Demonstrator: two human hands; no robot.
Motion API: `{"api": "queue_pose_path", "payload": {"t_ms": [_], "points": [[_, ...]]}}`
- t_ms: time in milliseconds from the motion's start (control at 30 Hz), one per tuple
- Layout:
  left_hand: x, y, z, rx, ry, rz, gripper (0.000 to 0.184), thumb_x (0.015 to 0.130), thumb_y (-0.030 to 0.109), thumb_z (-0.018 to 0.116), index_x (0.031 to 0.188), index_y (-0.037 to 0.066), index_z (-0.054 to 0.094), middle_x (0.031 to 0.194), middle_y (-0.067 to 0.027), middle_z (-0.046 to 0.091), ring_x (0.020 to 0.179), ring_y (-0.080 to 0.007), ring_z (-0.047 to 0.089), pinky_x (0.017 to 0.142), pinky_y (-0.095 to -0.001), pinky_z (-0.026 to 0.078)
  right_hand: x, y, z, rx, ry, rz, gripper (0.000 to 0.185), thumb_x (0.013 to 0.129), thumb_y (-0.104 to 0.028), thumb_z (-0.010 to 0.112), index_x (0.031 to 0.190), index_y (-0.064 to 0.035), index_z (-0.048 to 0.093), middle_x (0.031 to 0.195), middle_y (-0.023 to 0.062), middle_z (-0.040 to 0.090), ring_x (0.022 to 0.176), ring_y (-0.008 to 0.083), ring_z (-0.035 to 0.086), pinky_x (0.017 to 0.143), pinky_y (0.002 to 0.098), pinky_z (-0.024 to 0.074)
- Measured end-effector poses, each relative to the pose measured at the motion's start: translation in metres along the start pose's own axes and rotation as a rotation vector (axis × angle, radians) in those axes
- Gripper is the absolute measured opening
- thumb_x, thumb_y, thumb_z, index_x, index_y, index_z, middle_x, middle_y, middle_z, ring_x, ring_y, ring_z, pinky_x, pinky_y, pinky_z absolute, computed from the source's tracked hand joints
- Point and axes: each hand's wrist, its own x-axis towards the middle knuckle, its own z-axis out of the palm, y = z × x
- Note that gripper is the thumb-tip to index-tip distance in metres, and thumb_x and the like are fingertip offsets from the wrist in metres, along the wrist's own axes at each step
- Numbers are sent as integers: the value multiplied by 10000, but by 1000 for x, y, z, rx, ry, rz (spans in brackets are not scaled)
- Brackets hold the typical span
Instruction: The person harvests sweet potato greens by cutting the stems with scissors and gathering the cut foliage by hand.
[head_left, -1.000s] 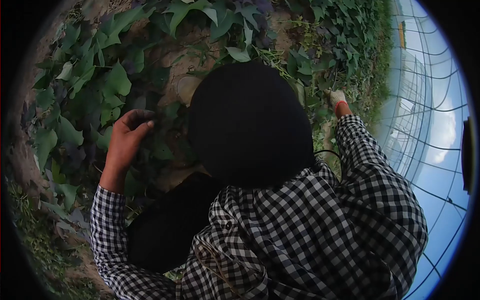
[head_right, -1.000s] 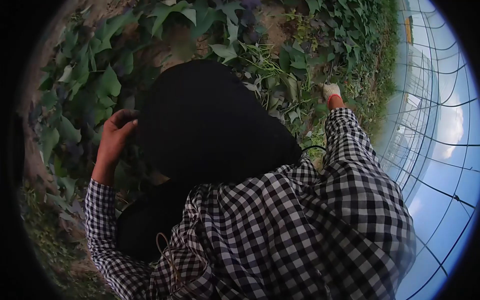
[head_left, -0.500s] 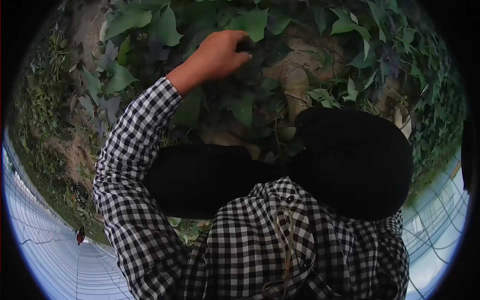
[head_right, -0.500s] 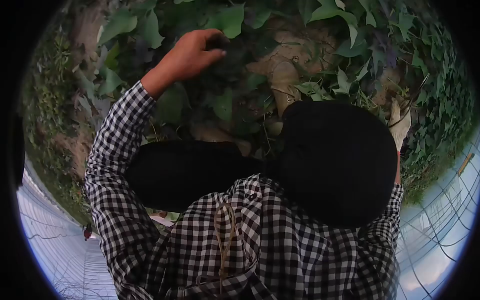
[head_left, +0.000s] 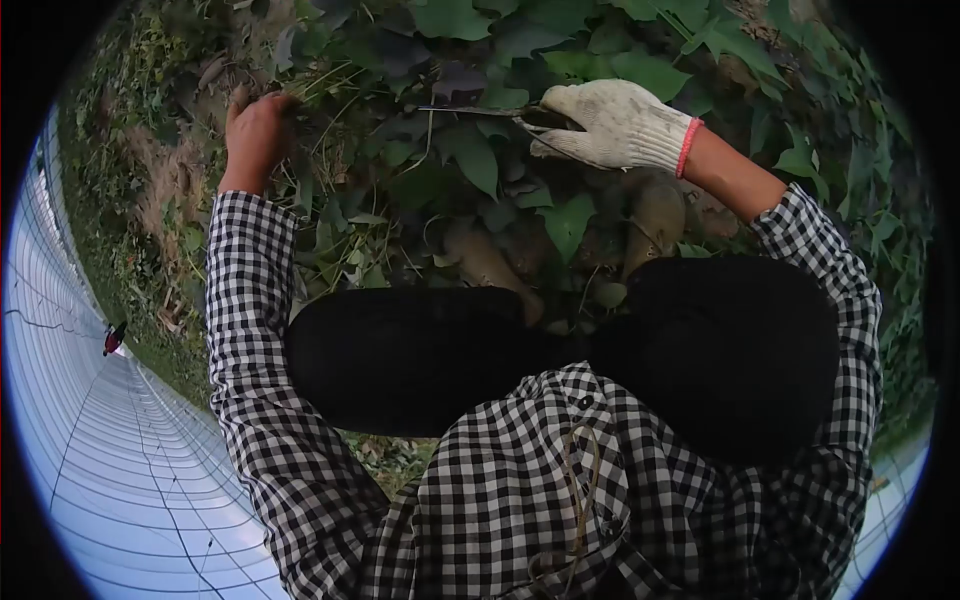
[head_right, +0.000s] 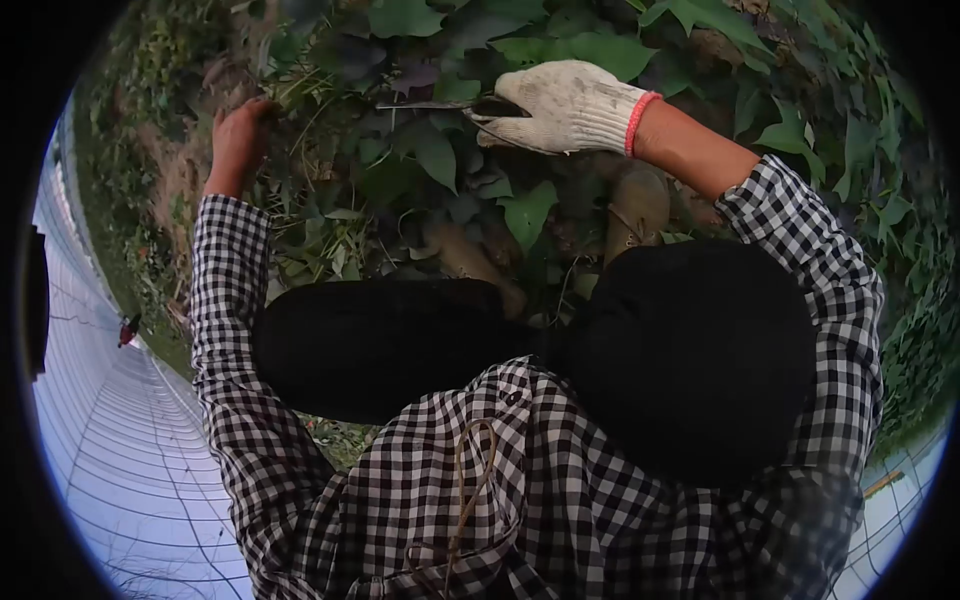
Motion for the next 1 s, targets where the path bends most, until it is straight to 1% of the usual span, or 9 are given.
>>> {"api": "queue_pose_path", "payload": {"t_ms": [100, 333, 367, 467, 567, 600, 767, 867, 1000], "points": [[-24, -28, 28, -96, -77, -181, 294, 822, 253, 617, 1093, 157, 679, 987, -144, 682, 974, -305, 644, 957, -479, 425, 23, -2, 10, -96, 21, -54, 620, 874, -623, 495, 871, -8, 574, 730, 162, 620, 739, 337, 633, 684, 426, 507], [-37, -41, 48, -435, -153, -299, 355, 823, 269, 620, 1129, 97, 666, 1026, -170, 678, 960, -334, 647, 834, -414, 500, 29, -20, 2, 110, 56, -272, 596, 916, -582, 463, 878, 4, 564, 809, 174, 618, 788, 346, 625, 714, 424, 500], [-32, -43, 45, -447, -141, -287, 359, 820, 272, 622, 1130, 96, 666, 1026, -170, 678, 959, -332, 647, 833, -415, 500, 35, -33, -8, 77, -134, -223, 497, 936, -498, 465, 1037, -26, 585, 861, 169, 613, 843, 355, 602, 749, 432, 483], [-14, -39, 34, -444, -93, -299, 377, 814, 289, 627, 1133, 93, 666, 1028, -173, 678, 967, -329, 646, 832, -414, 500, 61, -42, 2, 37, -153, -279, 535, 954, -511, 410, 997, -8, 587, 918, 192, 606, 905, 363, 590, 814, 446, 467], [-3, -35, 28, -457, -38, -352, 396, 807, 316, 635, 1130, 90, 670, 1023, -164, 684, 969, -323, 649, 837, -409, 500, 92, 15, 24, -98, 5, -148, 558, 975, -502, 372, 969, 7, 601, 892, 197, 593, 893, 367, 582, 796, 437, 463], [-2, -35, 27, -464, -19, -372, 402, 806, 326, 638, 1128, 89, 671, 1021, -159, 688, 969, -320, 651, 839, -407, 500, 108, 61, 43, -74, 71, -107, 695, 951, -565, 361, 818, 74, 600, 818, 242, 614, 798, 408, 603, 769, 463, 475], [5, -18, 15, -938, 351, -375, 378, 763, 250, 720, 1100, 82, 684, 967, -118, 707, 922, -237, 674, 823, -335, 509, 90, 145, 58, -345, 133, -348, 305, 987, -185, 419, 1263, -93, 511, 803, 215, 572, 807, 375, 604, 710, 427, 500], [22, 5, -29, -937, 722, -30, 299, 750, 156, 746, 1028, 58, 697, 895, -102, 709, 837, -200, 680, 776, -299, 516, 75, 98, 23, -433, 98, -402, 338, 990, -240, 406, 1217, -29, 541, 1031, 213, 607, 947, 354, 597, 815, 412, 493], [16, 106, -90, -964, 83, 249, 230, 777, 154, 698, 977, 41, 698, 887, -116, 708, 800, -238, 683, 735, -326, 524, 32, 49, -42, 46, -176, -58, 378, 996, -291, 414, 1271, -48, 502, 1163, 139, 596, 988, 292, 605, 923, 349, 474]]}}
